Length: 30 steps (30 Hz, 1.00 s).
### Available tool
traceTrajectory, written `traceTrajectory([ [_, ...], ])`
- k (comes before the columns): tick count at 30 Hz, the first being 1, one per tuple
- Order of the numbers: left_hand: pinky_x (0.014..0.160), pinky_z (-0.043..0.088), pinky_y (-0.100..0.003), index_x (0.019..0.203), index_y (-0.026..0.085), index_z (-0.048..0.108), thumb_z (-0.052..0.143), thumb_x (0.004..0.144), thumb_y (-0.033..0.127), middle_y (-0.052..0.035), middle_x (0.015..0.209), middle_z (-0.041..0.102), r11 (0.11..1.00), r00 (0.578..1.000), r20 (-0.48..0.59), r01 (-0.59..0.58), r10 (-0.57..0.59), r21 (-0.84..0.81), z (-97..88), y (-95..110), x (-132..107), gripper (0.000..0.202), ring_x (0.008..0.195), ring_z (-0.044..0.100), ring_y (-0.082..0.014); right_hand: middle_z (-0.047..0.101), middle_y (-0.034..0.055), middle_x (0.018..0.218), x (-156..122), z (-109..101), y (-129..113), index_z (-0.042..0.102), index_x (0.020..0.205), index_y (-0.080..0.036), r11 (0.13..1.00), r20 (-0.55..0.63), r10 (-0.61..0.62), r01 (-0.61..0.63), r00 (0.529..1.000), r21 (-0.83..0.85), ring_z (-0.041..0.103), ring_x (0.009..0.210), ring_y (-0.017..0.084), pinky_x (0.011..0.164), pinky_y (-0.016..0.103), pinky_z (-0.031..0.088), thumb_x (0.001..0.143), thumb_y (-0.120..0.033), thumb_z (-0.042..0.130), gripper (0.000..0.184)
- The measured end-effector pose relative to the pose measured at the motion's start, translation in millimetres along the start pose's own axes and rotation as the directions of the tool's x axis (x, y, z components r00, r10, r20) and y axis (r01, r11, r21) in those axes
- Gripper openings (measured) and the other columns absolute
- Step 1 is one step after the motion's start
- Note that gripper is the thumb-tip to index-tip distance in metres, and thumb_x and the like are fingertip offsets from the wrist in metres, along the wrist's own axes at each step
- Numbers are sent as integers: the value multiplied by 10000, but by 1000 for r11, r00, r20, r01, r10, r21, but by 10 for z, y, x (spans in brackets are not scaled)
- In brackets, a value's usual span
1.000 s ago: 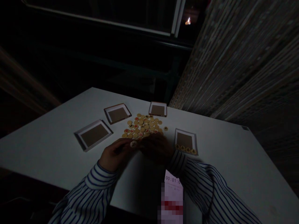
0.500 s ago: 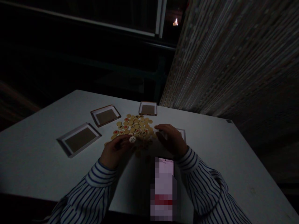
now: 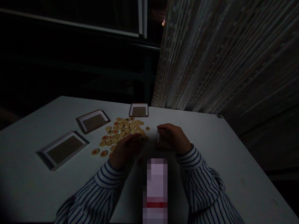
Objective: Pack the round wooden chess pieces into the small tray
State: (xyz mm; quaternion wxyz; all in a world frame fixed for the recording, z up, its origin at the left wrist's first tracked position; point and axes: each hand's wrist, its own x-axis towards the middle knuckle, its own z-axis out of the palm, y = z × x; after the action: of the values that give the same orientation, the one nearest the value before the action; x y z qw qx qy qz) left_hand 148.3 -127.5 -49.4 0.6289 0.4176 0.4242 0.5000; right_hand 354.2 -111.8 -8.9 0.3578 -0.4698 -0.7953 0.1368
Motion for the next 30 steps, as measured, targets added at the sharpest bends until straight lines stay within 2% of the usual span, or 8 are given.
traceTrajectory([
  [7,802,485,-363,935,152,596,709,570,215,-85,903,684,998,999,28,-45,44,42,185,-115,176,387,879,627,-211,671,83,888,-18,109,96,626,906,-160,995,76,-22,14,997,95,624,800,157,717,275,498,785,-238,532,172],
  [12,773,498,-314,875,152,602,648,653,243,-71,899,681,981,995,76,-84,72,174,209,-203,184,244,857,629,-186,679,80,858,-13,174,139,639,906,-158,987,164,65,-87,984,131,632,777,169,681,283,504,774,-260,543,192],
  [16,762,502,-310,901,156,631,601,700,283,-68,895,684,956,991,129,-79,44,282,201,-189,159,239,840,632,-189,684,59,831,37,158,117,647,871,-171,972,292,89,-147,952,182,634,761,163,674,278,502,776,-265,545,168],
  [19,764,501,-302,918,167,639,594,707,282,-65,912,685,957,990,135,-74,37,282,195,-165,158,245,842,632,-189,681,47,813,75,148,109,642,849,-172,964,349,89,-169,933,205,632,751,158,671,274,501,776,-274,551,155],
  [22,741,500,-281,904,169,644,592,709,285,-64,903,687,961,993,112,-61,32,269,191,-160,165,233,830,633,-182,678,53,850,87,179,128,624,897,-171,948,338,128,-215,932,235,630,780,164,686,282,506,765,-300,565,194],
  [25,685,498,-263,864,157,649,598,701,301,-59,838,688,952,999,25,-49,44,301,183,-175,179,224,770,633,-172,680,65,880,75,238,153,605,986,-170,922,363,160,-271,918,278,635,802,174,697,295,512,764,-345,561,287],
  [27,641,491,-249,854,154,651,603,693,314,-49,783,682,950,998,-23,-43,53,309,176,-183,189,232,713,625,-159,681,71,886,66,272,156,600,1015,-169,915,372,160,-278,914,291,637,805,178,695,299,516,764,-361,557,319],
  [30,603,479,-234,822,157,662,592,698,333,-41,730,672,958,998,-27,-42,52,284,175,-179,201,226,667,610,-146,681,73,891,67,295,134,611,994,-168,925,348,163,-266,923,272,638,816,181,702,300,517,763,-348,557,298],
])
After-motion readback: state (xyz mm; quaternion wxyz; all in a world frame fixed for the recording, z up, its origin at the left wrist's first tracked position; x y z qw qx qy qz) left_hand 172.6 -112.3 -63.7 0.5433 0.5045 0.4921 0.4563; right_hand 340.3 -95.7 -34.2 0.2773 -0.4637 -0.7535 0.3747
